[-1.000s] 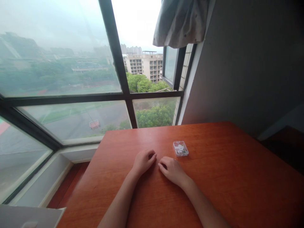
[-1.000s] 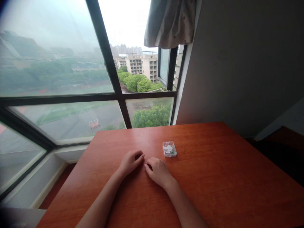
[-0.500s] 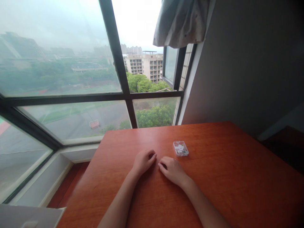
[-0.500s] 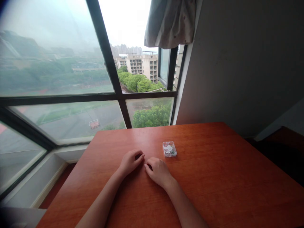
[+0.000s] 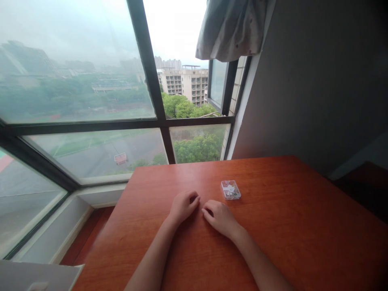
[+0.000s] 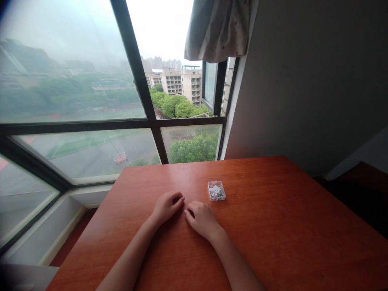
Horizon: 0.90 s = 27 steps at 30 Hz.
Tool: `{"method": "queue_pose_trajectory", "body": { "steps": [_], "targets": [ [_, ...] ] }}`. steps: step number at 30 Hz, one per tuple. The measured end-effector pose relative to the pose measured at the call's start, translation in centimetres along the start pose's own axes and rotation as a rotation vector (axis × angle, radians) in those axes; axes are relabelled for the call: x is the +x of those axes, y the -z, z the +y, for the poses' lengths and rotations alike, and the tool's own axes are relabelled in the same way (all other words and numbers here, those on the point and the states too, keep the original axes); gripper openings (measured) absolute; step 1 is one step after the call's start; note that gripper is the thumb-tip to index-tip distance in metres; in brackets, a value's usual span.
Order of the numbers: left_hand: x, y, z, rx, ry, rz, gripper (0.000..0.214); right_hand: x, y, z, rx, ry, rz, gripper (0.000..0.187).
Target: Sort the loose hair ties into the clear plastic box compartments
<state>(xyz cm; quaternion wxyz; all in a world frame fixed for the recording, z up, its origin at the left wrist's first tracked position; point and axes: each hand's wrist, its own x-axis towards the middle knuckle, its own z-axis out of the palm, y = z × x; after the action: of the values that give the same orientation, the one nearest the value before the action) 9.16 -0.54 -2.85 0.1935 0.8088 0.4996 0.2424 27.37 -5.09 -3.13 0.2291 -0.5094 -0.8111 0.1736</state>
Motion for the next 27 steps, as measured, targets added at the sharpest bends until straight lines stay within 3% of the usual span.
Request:
{"method": "queue_pose_trajectory", "body": {
  "steps": [27],
  "targets": [
    [0.04, 0.09, 0.06, -0.004, -0.001, 0.001, 0.021, 0.01, -0.02, 0.04, -0.004, -0.004, -0.007, 0.017]
  ]
}}
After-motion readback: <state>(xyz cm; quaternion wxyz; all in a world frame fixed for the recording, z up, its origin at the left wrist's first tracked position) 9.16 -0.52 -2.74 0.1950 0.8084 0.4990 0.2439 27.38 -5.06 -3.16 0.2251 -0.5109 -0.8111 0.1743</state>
